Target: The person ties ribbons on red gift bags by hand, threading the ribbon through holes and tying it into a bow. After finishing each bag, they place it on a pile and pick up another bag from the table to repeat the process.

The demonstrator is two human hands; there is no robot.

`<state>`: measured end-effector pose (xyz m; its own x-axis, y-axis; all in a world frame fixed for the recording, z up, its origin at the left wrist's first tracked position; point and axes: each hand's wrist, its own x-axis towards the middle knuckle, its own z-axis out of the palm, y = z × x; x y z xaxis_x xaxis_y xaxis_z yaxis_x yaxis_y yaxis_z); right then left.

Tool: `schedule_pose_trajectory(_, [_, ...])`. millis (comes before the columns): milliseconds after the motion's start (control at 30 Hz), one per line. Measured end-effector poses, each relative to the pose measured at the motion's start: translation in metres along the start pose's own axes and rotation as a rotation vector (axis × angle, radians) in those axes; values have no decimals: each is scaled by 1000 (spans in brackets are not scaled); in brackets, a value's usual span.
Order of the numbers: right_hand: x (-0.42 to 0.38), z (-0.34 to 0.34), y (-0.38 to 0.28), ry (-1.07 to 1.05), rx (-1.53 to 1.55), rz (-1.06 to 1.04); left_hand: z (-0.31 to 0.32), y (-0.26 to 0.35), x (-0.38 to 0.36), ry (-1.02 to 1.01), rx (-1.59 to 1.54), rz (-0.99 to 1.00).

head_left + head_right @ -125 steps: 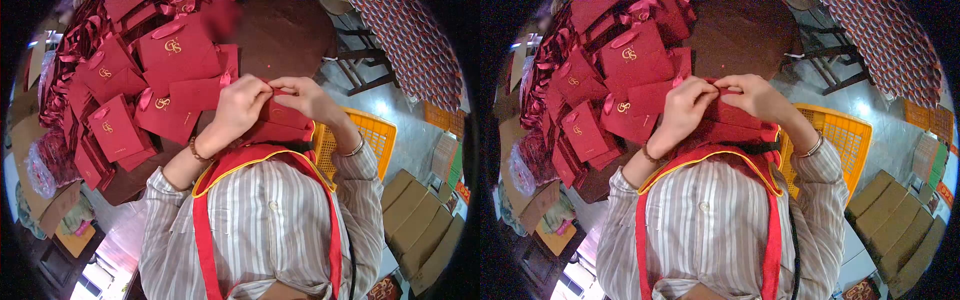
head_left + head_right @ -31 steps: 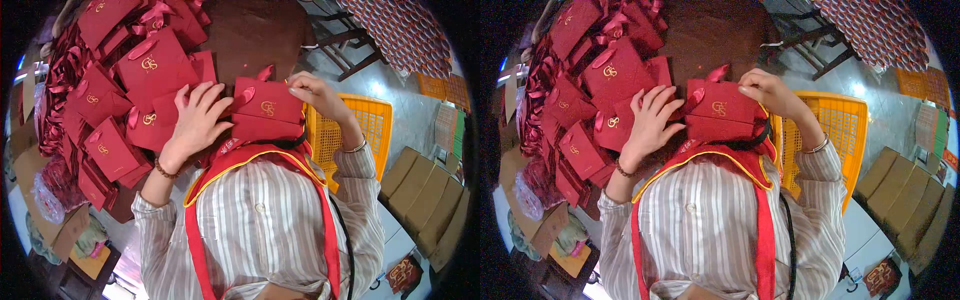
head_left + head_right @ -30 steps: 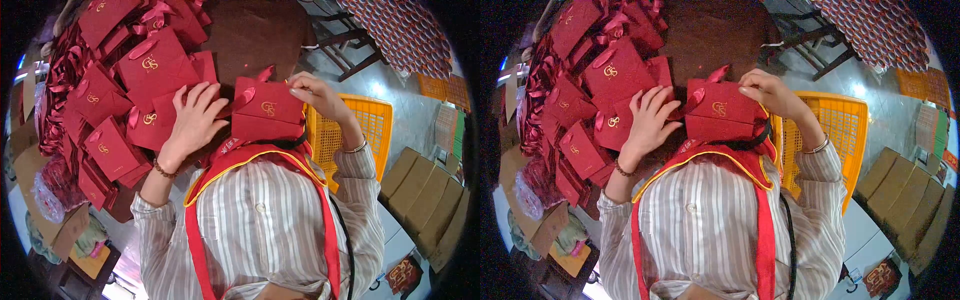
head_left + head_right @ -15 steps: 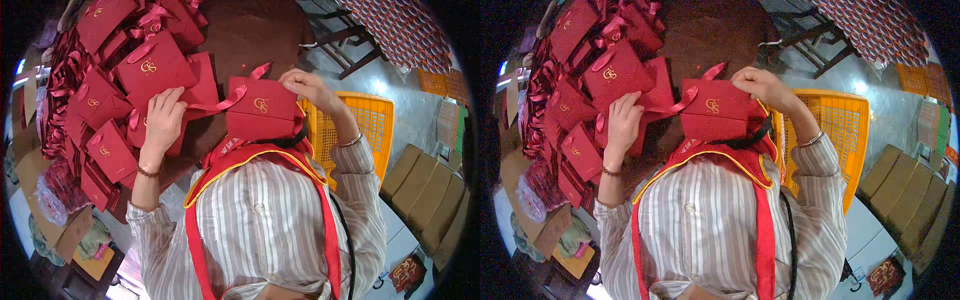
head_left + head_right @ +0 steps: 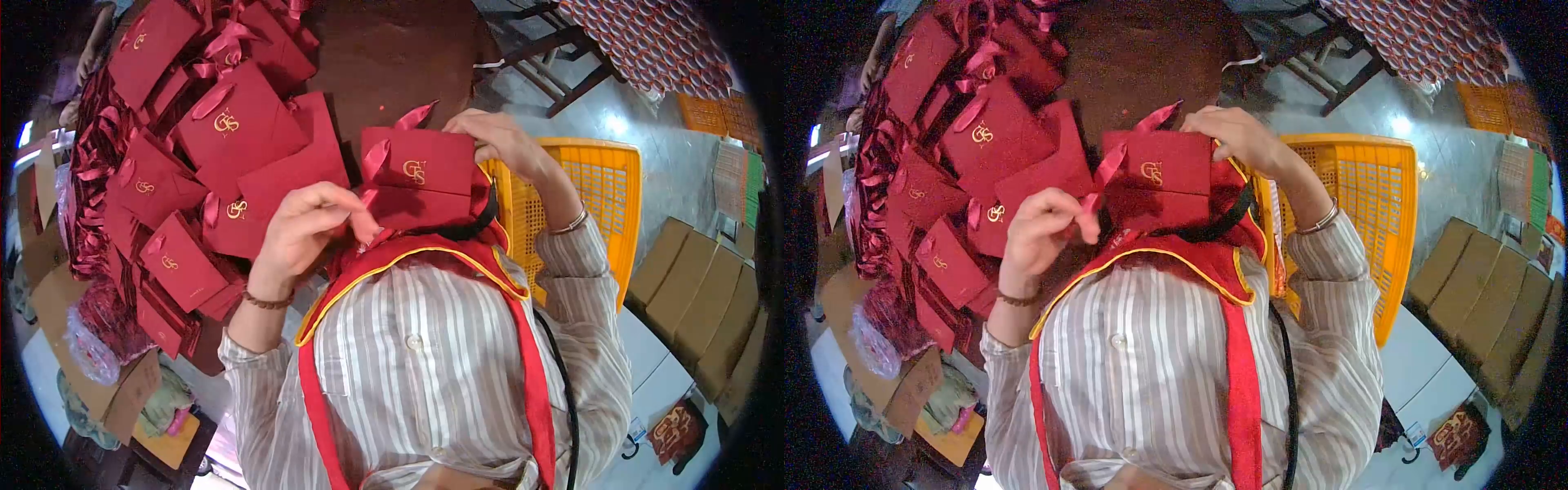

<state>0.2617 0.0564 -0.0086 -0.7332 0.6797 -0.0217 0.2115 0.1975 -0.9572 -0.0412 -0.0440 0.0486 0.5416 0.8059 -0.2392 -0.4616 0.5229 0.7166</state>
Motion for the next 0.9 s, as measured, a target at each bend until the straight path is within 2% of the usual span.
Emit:
schedule_pose_trajectory(67, [3,-4,-8,-31,-270,-258,12,-3,9,8,-191,21])
schedule_pose_trajectory(200, [0,-3,-9,-13,-260,-256,40,-1,32,112,-346,49])
schedule_pose_trajectory(267, [-1,-1,-6,3,-57,-321,29,-15,43,150,271,244])
schedule_pose_trajectory(300, [-2,1,-16,4,-56,-321,32,-12,45,254,375,178])
schedule_pose_trajectory(333, [-3,4,-36,43,104,5,31,-13,45,252,376,176])
schedule_pose_trajectory(367, [-5,5,-47,81,264,333,28,-15,45,311,760,177])
schedule_pose_trajectory(400, [-6,6,-45,85,265,334,25,-18,46,364,1145,176])
schedule_pose_trajectory(433, [-7,7,-42,83,210,255,23,-23,51,375,1450,543])
schedule_pose_trajectory(467, [-9,8,-40,79,156,175,25,-24,53,370,1449,541])
schedule_pose_trajectory(533, [-9,9,-45,92,170,213,35,-21,58,396,1705,811])
schedule_pose_trajectory(567, [-8,10,-46,103,183,246,29,-26,58,281,1663,805])
schedule_pose_trajectory(600, [-7,10,-45,99,183,244,29,-29,57,285,1664,804])
schedule_pose_trajectory(667, [-7,11,-41,109,48,152,34,-33,54,191,1423,591])
schedule_pose_trajectory(700, [-8,11,-40,110,48,153,43,-27,48,156,1224,343])
schedule_pose_trajectory(800, [-9,13,-39,118,-47,96,40,-34,48,55,1159,299])
schedule_pose_trajectory(833, [-9,13,-40,131,-103,68,43,-32,46,41,1117,172])
schedule_pose_trajectory(900, [-9,14,-41,143,-161,41,43,-37,46,33,1087,147])
